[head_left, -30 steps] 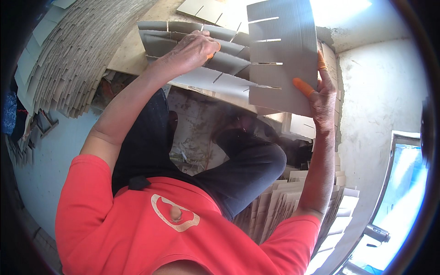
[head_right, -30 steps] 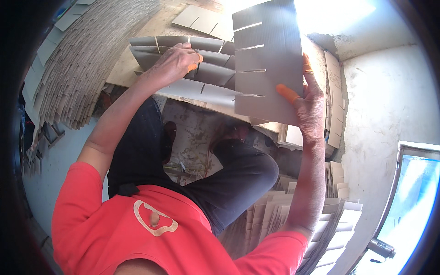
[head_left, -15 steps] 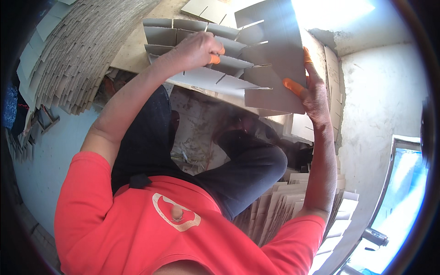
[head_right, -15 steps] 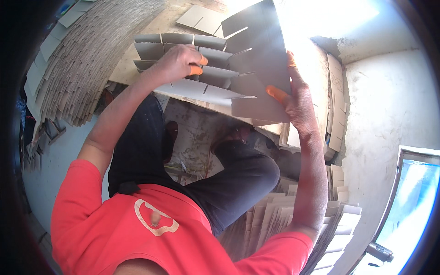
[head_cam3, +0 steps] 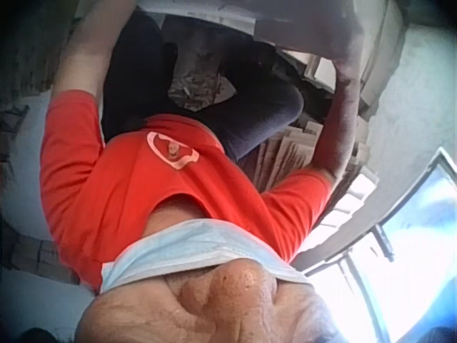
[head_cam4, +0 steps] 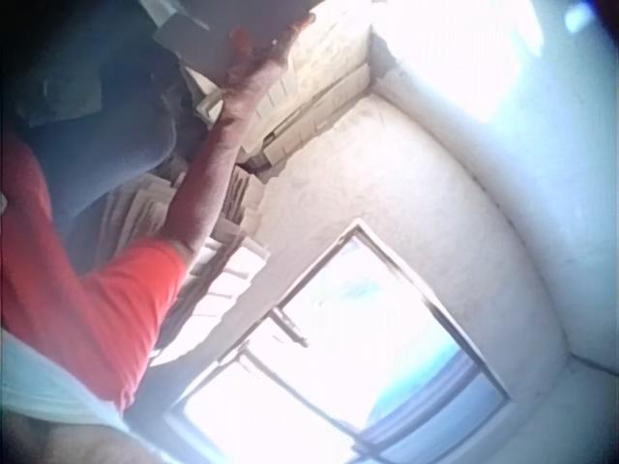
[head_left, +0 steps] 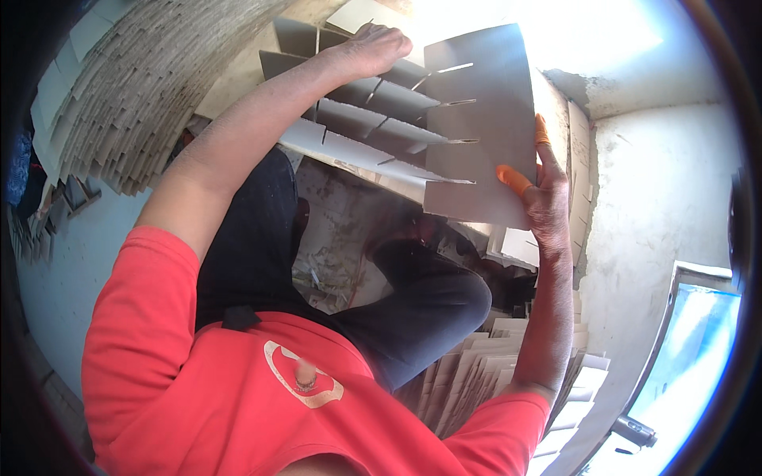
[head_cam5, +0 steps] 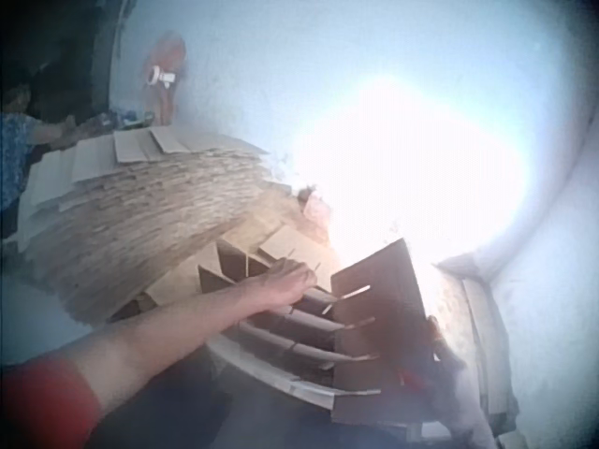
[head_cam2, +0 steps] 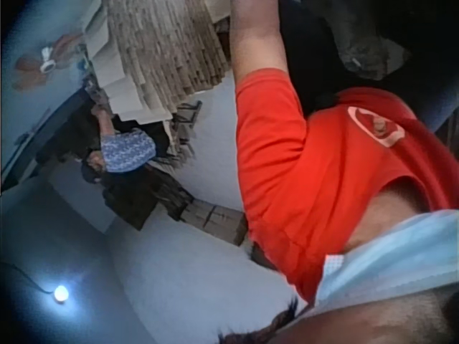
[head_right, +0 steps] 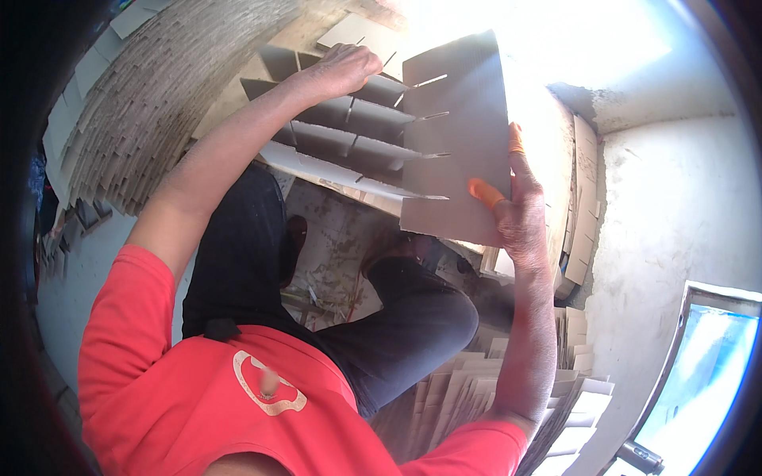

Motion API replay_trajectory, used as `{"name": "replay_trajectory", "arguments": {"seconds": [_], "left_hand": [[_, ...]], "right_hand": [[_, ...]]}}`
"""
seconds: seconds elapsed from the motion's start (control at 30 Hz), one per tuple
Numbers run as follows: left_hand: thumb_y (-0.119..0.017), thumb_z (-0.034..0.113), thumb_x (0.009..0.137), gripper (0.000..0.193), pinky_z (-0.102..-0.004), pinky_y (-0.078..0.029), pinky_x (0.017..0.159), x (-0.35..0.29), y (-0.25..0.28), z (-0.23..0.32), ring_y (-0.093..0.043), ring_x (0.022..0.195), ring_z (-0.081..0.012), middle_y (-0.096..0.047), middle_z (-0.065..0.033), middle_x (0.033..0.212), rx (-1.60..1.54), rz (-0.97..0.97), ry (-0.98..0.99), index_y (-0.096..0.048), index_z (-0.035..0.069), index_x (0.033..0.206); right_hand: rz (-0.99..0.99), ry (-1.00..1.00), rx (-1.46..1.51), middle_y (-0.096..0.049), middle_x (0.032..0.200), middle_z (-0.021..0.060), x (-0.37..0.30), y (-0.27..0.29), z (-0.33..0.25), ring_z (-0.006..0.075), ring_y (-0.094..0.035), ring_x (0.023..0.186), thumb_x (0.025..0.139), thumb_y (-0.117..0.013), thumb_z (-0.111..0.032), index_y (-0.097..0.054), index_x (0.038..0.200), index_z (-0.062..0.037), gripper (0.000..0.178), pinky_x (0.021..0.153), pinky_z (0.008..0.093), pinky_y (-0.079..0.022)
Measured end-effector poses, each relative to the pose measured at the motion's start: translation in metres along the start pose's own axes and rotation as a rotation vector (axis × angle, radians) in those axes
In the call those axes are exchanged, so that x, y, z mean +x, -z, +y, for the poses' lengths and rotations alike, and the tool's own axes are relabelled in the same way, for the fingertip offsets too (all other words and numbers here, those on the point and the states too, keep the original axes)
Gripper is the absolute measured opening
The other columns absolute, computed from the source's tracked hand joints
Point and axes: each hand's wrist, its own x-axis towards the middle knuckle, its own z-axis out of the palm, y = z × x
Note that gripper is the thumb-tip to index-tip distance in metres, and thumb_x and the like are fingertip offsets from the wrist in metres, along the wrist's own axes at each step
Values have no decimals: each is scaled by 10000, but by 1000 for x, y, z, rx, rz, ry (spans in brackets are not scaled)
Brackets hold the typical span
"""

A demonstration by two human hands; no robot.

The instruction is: The person is assembling cardboard pieces by folding and interlocking them. They repeatedly pick up flat cardboard pieces, fold them along pre-cut lines, and insert them into a growing structure.

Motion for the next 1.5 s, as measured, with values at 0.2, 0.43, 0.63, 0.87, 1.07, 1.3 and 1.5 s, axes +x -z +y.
{"name": "replay_trajectory", "arguments": {"seconds": [0.2,0.43,0.63,0.87,1.07,1.3,1.5], "left_hand": [[-558,-65,684,70,-476,-480,668,1,-2,1,-612,773,-380,-581,-190,744,-27,-17,33,-521,-9,706],[-551,-67,706,79,-466,-496,700,9,-8,-9,-626,819,-377,-614,-200,801,-69,13,32,-564,-13,762],[-558,-49,732,119,-461,-504,721,15,-8,-8,-633,848,-372,-629,-211,831,-34,-35,39,-597,-16,839],[-663,155,797,194,-466,-494,731,2,27,11,-618,834,-374,-611,-216,784,-114,64,87,-611,-24,848],[-712,252,770,285,-413,-493,786,-54,54,72,-626,888,-321,-642,-181,818,-214,-164,-108,-646,-6,871],[-623,67,774,72,-418,-490,706,-81,15,81,-630,768,-328,-614,-152,686,-303,-275,-90,-617,-2,751],[-600,27,729,57,-443,-474,672,-79,16,77,-610,726,-344,-598,-169,676,-413,-166,-107,-575,-11,695]], "right_hand": [[-16,332,-439,-511,1337,201,24,5,7,219,-529,1154,768,-659,61,-222,1460,20,820,1027,309,-373],[-216,197,-396,-586,1144,162,46,2,-28,194,-552,1036,857,-618,-115,-273,1431,32,686,942,299,-416],[-255,-209,-119,-428,1391,252,61,-22,-31,277,-448,1266,766,-702,-100,-243,1427,87,826,1062,324,-324],[-109,-24,-480,-525,491,42,44,-21,-39,77,-441,378,767,-679,1,-273,1438,33,785,371,265,-377],[-45,162,-631,-588,620,99,22,-29,-23,99,-514,455,772,-647,15,-405,1385,9,659,434,279,-439],[-10,196,-552,-629,697,114,20,-45,-8,113,-533,454,796,-540,47,-402,1380,22,600,444,284,-453],[-60,111,-600,-641,709,137,23,-25,-24,133,-534,439,842,-515,45,-380,1395,5,571,419,280,-462]]}}
